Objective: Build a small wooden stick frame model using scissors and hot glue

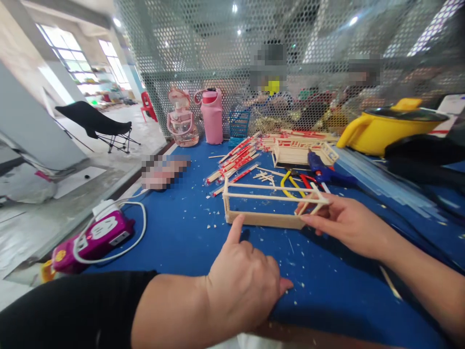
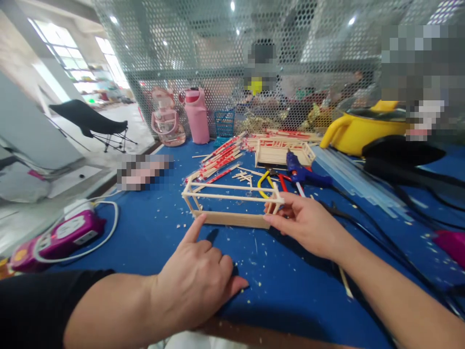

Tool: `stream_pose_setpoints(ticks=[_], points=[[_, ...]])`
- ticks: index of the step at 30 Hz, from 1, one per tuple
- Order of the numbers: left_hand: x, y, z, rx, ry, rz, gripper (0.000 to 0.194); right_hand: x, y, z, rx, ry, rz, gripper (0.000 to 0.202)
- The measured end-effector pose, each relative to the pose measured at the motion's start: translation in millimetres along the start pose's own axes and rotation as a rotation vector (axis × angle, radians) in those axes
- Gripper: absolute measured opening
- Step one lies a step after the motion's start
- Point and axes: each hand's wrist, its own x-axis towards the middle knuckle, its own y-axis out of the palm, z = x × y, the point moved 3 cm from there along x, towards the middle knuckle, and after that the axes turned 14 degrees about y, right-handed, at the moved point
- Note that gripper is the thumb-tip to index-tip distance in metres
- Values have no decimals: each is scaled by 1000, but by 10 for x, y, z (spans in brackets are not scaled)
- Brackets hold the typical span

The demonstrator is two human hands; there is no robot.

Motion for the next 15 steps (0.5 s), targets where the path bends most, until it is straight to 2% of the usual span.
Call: stream_pose_setpoints(ticks=[6,10,15], points=[[14,12,104,-89,-8,-69,48,1,-4,25,-52,7,-49,23],[13,35,134,-144,-7,-67,52,3,5,66,-68,-13,-66,20],[28,42,138,-183,-18,-68,56,2,7,86,-67,15,-88,27]])
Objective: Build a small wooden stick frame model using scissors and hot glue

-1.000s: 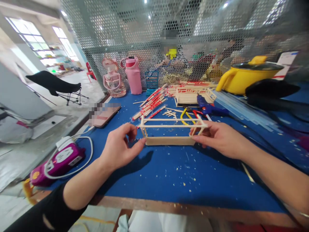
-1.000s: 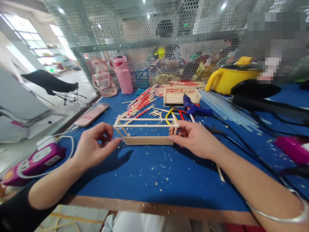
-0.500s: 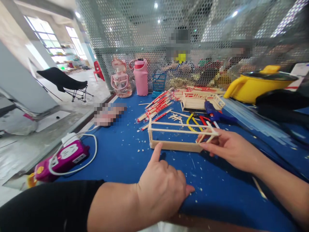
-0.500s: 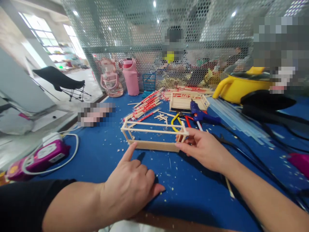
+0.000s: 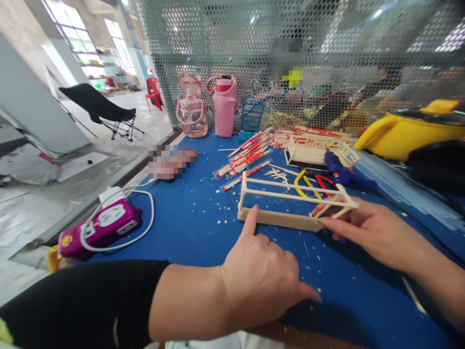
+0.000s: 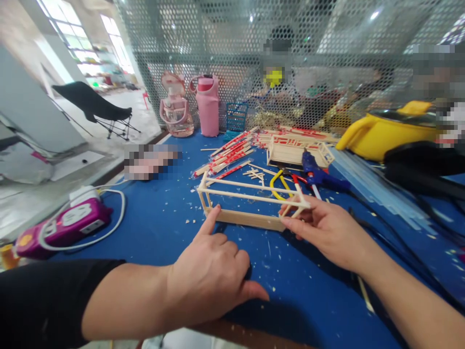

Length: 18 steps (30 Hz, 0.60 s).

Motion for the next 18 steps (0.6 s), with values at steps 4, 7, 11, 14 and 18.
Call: stream_pose_setpoints(ticks=[4,7,11,14,18], points=[[17,3,0,-20,-15,29,59,-11,-1,-1,0,5,14,26],[24,10,3,-37,-21,64,59,-12,-1,0,-2,8,25,25],[24,0,5,-44,-19,50,57,-7,1,-6,-3,30,34,29],[19,-9,2,-33,-16,45,57,-10,1,-16,-4,34,37,29],[16,-11,-4,-24,-8,49,58,-12,2,-23,-3,25,33,26]])
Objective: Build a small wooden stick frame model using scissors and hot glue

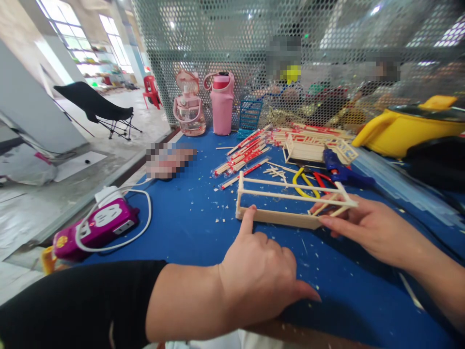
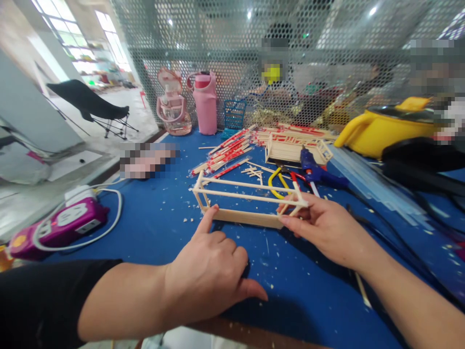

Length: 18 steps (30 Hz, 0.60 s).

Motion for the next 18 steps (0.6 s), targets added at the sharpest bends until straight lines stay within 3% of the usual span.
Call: stream_pose_setpoints(ticks=[13,18], points=[[3,15,-3,-33,-5,33,58,-9,5,34,-5,-2,-10,30],[-24,24,-31,35,21,-35,55,2,-4,-3,-6,-21,1,28]])
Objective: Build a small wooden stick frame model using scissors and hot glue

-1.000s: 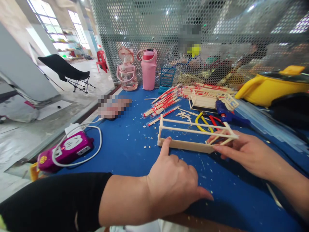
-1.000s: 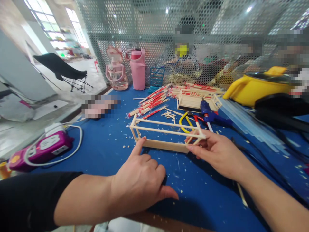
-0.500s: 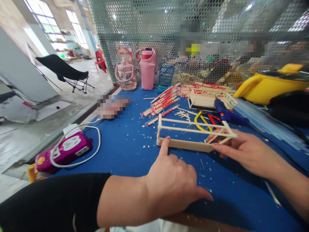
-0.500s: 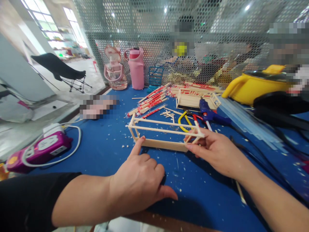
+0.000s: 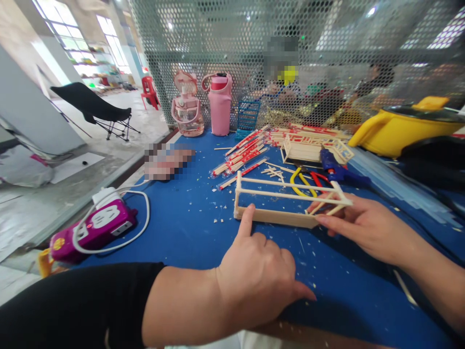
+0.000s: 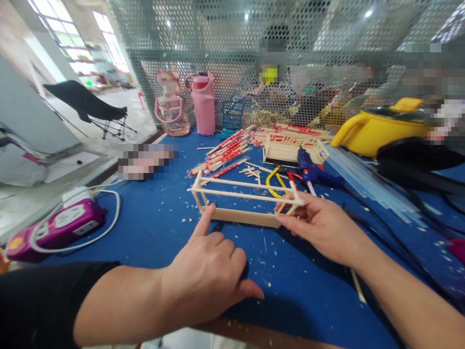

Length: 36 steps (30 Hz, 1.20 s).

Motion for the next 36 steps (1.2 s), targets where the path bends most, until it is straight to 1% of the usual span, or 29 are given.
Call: stream_pose_setpoints(ticks=[3,5,9,13,19,22,25,27,28,29,32,34,36], points=[[7,-6,2,28,46,-41,54,3,-1,-36,3,16,19,28],[22,-5,19,-1,57,-22,55,3,4,-53,6,30,37,29],[44,-6,42,-64,37,21,59,-1,14,-56,32,7,48,28],[43,-9,31,-89,30,30,61,-7,17,-38,62,6,47,28],[32,1,37,-78,24,13,61,-30,17,-2,97,-1,49,25],[18,-13,32,-50,31,-39,58,-26,20,-25,91,-2,46,24],[3,-89,-18,-37,103,-184,46,-21,23,-48,83,4,53,24],[-8,-151,-65,-83,189,-277,35,-25,21,-45,77,5,54,25],[-11,-174,-87,-115,237,-297,30,-29,19,-40,71,1,50,25],[-12,-188,-105,-146,287,-297,26,-32,16,-34,63,-4,44,25],[-13,-195,-126,-212,401,-240,19,-31,13,-39,33,-12,31,25],[-14,-192,-105,-242,413,-217,19,-18,16,-62,24,-18,40,24],[-17,-196,-71,-241,389,-210,22,-2,20,-87,28,-25,51,25]])
